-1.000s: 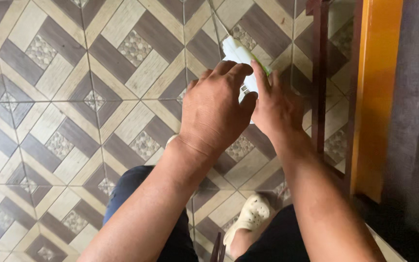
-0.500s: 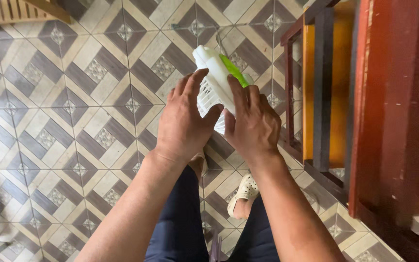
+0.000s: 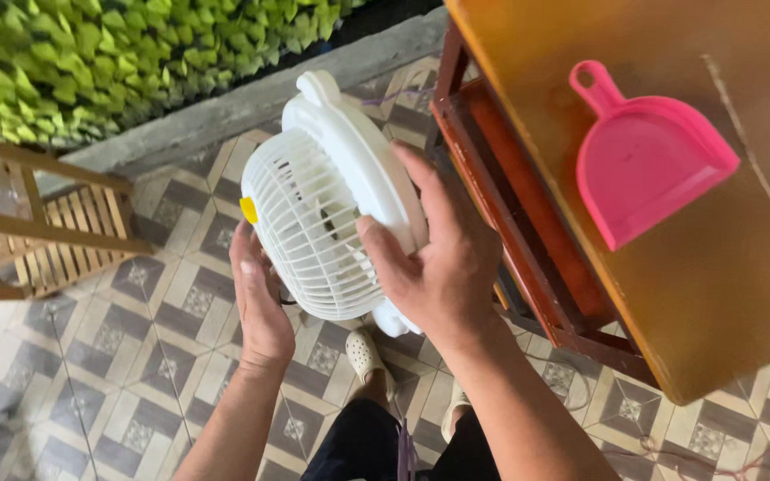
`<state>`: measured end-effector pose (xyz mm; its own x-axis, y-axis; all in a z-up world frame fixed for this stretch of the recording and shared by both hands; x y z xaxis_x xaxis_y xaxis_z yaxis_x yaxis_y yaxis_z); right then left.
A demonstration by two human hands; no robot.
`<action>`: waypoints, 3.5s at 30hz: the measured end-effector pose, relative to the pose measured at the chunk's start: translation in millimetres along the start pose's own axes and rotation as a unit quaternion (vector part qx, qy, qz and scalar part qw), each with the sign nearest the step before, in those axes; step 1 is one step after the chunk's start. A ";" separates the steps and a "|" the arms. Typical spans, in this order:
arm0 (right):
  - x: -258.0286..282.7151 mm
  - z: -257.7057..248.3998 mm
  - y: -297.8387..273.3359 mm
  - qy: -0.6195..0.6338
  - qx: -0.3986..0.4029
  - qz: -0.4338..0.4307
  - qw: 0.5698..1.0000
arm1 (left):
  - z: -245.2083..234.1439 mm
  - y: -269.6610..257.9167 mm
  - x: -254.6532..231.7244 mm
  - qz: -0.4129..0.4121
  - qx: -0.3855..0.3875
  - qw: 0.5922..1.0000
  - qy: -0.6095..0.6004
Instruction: The person sits on the floor and handles several small portable fans. They place a white fan on a table, use a screwdriver to remove screws from the back, and separate the front and rear grilles to expose the fan blades.
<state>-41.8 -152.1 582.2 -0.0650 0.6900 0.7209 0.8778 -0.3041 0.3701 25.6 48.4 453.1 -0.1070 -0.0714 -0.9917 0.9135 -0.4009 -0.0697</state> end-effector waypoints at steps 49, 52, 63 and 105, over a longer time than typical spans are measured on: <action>-338.6 -285.9 -69.5 0.435 -0.488 0.256 0.712 | 324.5 212.0 -148.7 0.346 0.004 0.783 0.517; -356.0 -289.3 -58.6 0.488 -0.475 0.225 0.697 | 345.7 242.2 -175.4 0.433 -0.009 0.676 0.596; -380.3 -318.3 -43.5 0.410 -0.251 0.313 0.819 | 483.7 283.6 -140.4 0.426 0.009 0.706 0.566; -480.8 -442.7 -3.9 0.068 0.098 0.235 0.965 | 538.7 105.0 -39.8 0.181 -0.013 0.940 0.288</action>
<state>-224.1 -773.5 493.5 0.3132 0.4099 0.8567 0.8974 -0.4230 -0.1257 -85.7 -482.8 543.5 0.4370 0.3111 -0.8439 0.8590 -0.4225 0.2890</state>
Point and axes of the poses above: each hand's wrist, its own y-axis towards the middle knuckle, its own z-axis out of the palm, x = y × z, the point moved 4 cm from there along y, towards the middle knuckle, and after that the axes turned 9 degrees about x, right-handed, at the moved point
